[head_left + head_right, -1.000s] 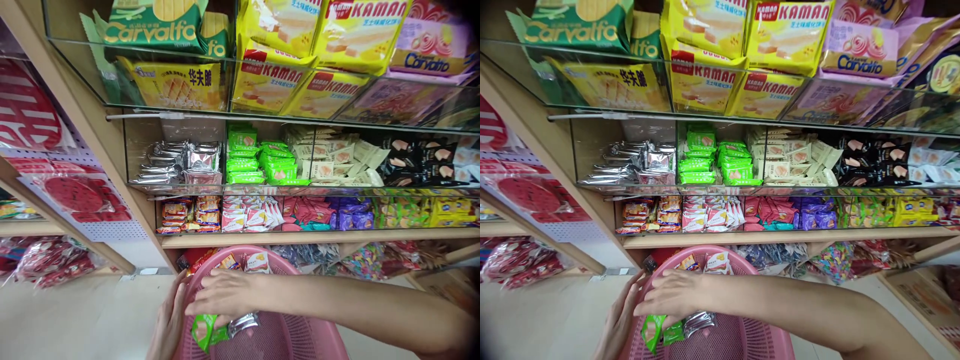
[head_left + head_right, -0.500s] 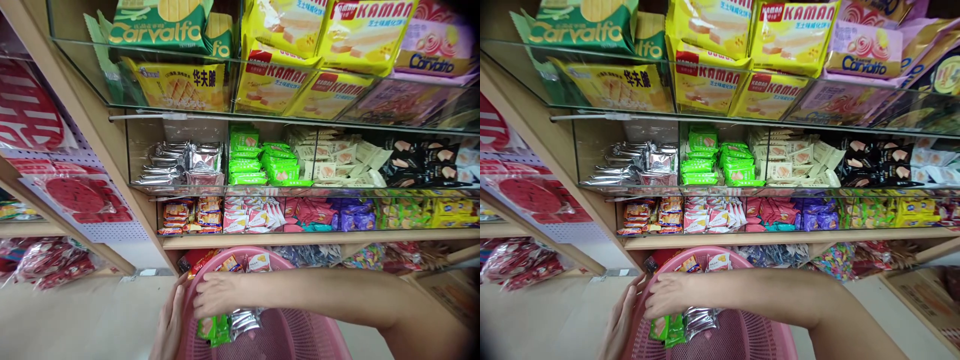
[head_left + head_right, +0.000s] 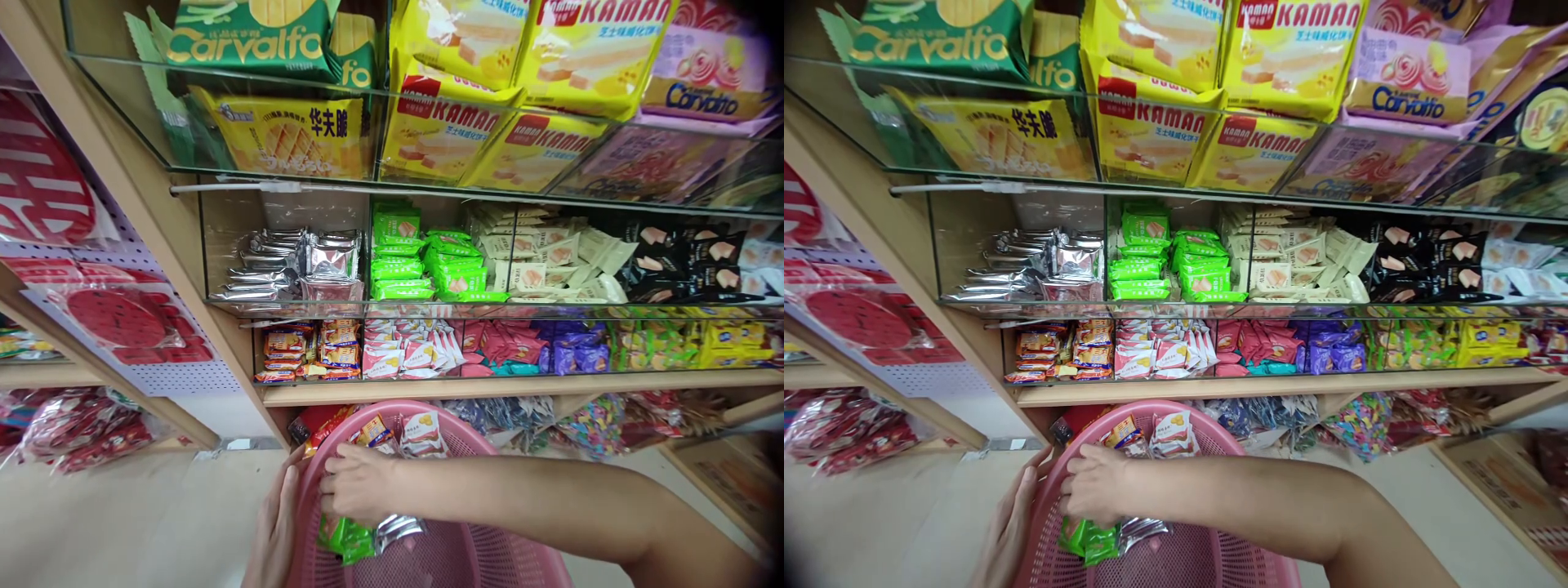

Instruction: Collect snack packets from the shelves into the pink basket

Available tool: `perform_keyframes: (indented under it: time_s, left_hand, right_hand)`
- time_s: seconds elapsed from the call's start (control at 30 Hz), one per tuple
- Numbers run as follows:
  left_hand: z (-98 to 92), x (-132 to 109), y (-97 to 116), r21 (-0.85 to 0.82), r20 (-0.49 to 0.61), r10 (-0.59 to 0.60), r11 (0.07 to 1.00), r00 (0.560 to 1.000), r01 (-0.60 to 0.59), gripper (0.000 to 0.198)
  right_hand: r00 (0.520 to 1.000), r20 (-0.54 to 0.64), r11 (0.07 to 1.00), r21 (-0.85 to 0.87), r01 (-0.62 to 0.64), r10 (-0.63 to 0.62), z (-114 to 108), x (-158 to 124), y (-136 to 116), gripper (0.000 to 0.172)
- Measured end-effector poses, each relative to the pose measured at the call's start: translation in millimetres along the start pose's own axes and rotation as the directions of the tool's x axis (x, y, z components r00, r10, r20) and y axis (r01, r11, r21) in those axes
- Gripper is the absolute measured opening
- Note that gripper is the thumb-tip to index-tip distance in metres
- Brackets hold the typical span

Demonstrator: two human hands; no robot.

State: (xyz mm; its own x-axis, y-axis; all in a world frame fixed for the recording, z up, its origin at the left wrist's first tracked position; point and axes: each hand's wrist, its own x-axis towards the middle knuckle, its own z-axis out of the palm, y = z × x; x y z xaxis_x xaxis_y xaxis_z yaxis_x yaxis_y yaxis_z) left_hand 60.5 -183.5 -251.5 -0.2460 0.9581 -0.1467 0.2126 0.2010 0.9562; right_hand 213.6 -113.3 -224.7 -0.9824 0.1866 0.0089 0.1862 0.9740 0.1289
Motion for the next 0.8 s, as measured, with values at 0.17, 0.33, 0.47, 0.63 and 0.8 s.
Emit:
perform_keyframes:
  time_s: [0.17,0.33,0.47,0.63,0.8]
  left_hand:
    - [1.4,-0.3,-1.1,-0.024,-0.015,-0.005,1.0,1.0,0.005,0.067]
    - [0.8,-0.9,1.2,-0.007,-0.01,0.022,1.0,1.0,-0.022,0.062]
    - [0.0,-1.2,1.5,-0.01,-0.013,0.017,1.0,1.0,-0.017,0.061]
    - [-1.1,-1.2,-4.9,-0.008,-0.017,0.015,1.0,1.0,-0.015,0.057]
    - [-1.1,-0.2,-7.1,-0.012,-0.008,0.022,1.0,1.0,-0.022,0.058]
  right_hand:
    - [0.989,-0.119,0.996,0.007,-0.085,0.086,-1.2,0.3,-35.0,0.017]
    - [0.957,-0.187,0.968,-0.068,-0.24,0.224,22.2,3.4,-73.5,0.017]
    - [0.955,-0.173,0.964,-0.072,-0.257,0.241,41.7,5.2,-86.2,0.02]
    - [0.948,-0.143,0.953,-0.065,-0.296,0.285,46.8,-2.7,-83.7,0.021]
    - [0.917,-0.259,0.94,-0.074,-0.332,0.304,39.7,-23.1,-78.9,0.026]
